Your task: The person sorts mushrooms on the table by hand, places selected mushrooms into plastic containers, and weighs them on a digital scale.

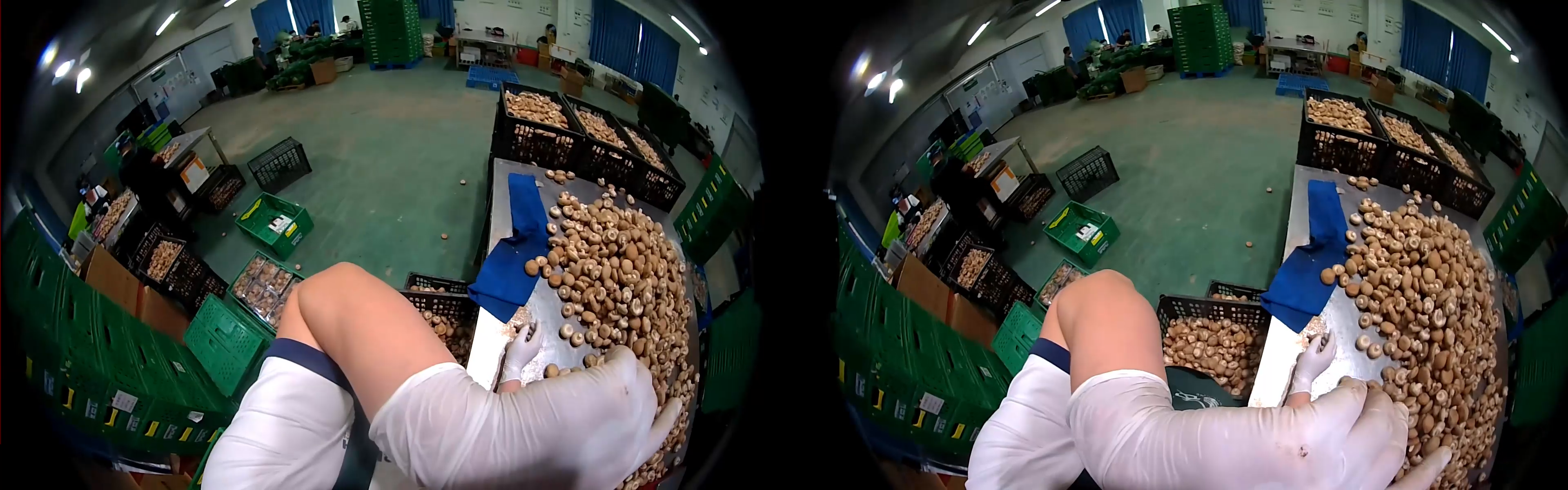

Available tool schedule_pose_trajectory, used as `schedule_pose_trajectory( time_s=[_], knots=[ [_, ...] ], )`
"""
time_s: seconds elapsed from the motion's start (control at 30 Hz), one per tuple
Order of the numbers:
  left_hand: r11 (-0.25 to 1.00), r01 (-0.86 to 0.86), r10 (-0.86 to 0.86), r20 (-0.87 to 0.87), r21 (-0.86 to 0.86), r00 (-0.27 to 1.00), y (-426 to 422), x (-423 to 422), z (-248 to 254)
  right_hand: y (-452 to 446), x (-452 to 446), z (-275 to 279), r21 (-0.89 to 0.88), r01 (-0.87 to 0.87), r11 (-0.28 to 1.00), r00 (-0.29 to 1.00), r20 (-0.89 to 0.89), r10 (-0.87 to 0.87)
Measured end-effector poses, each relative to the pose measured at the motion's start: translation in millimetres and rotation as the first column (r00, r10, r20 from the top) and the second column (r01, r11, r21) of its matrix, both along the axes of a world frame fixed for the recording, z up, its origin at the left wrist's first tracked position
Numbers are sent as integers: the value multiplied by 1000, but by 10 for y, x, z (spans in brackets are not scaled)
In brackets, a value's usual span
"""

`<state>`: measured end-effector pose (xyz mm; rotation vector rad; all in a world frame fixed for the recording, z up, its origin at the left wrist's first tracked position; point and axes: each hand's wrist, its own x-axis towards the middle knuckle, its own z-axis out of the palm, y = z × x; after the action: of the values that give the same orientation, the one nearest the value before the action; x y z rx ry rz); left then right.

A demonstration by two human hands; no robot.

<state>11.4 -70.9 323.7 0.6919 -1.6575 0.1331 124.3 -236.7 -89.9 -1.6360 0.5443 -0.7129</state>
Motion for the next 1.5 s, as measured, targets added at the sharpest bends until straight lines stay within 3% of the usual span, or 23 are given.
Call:
schedule_pose_trajectory(
  time_s=[0.03,0.1,0.13,0.17,0.23,0.27,0.3,0.37,0.47,0.53,0.57,0.63,0.67,0.73,0.9,1.0,1.1,1.27,1.33,1.5],
  knots=[
    [998,21,-17,58,-67,998,-67,67,75,-10,-8,-5,-167,39,985,999,-23,-44],
    [975,-77,95,76,-210,993,-213,109,98,-26,9,-47,-221,63,973,998,-13,-68],
    [936,-213,228,22,-280,973,-285,60,34,-14,11,-58,-280,62,958,997,-25,-72],
    [938,-222,230,0,-267,973,-280,118,58,-2,5,-61,-320,55,946,997,-30,-68],
    [980,197,-197,17,-35,980,-79,237,240,45,-44,-51,-395,-10,919,999,-41,-7],
    [950,303,-304,-2,79,953,-71,266,215,75,-101,-45,-437,-48,898,998,-52,28],
    [976,-44,9,163,212,987,-118,333,69,88,-133,-17,-481,-73,874,997,-60,51],
    [932,-342,363,282,-122,888,-114,445,-184,127,-173,5,-551,-85,830,996,-74,52],
    [806,-591,497,523,17,692,237,554,-385,166,-182,-21,-604,-99,791,994,-92,54],
    [831,-543,463,390,121,796,331,584,-520,113,-195,-17,-606,-114,787,992,-110,59],
    [543,-679,330,618,494,713,460,671,-526,106,-169,4,-601,-125,789,991,-117,69],
    [408,-716,437,567,566,698,691,606,-536,54,-127,28,-584,-132,801,989,-129,69],
    [463,-629,383,499,625,777,667,829,-857,25,-103,48,-572,-122,811,990,-134,54],
    [280,-523,467,362,805,807,770,895,-1122,22,-41,66,-548,-131,826,987,-149,58],
    [57,-472,511,380,880,771,1093,884,-1747,31,-35,131,-559,-98,824,991,-127,32],
    [22,-344,527,281,939,802,1167,852,-1881,63,-37,147,-558,-89,825,988,-151,5],
    [28,-300,517,243,954,821,1189,823,-1971,99,-69,247,-495,-130,859,981,-191,39],
    [84,-294,536,206,952,819,1255,725,-2058,125,-90,225,-637,-122,761,984,-176,11],
    [128,-290,548,176,949,818,1291,682,-2132,59,-99,145,-598,-134,790,987,-153,52],
    [106,-275,604,158,956,781,1521,548,-2170,-83,38,134,-562,-172,809,971,-236,43]
  ],
)
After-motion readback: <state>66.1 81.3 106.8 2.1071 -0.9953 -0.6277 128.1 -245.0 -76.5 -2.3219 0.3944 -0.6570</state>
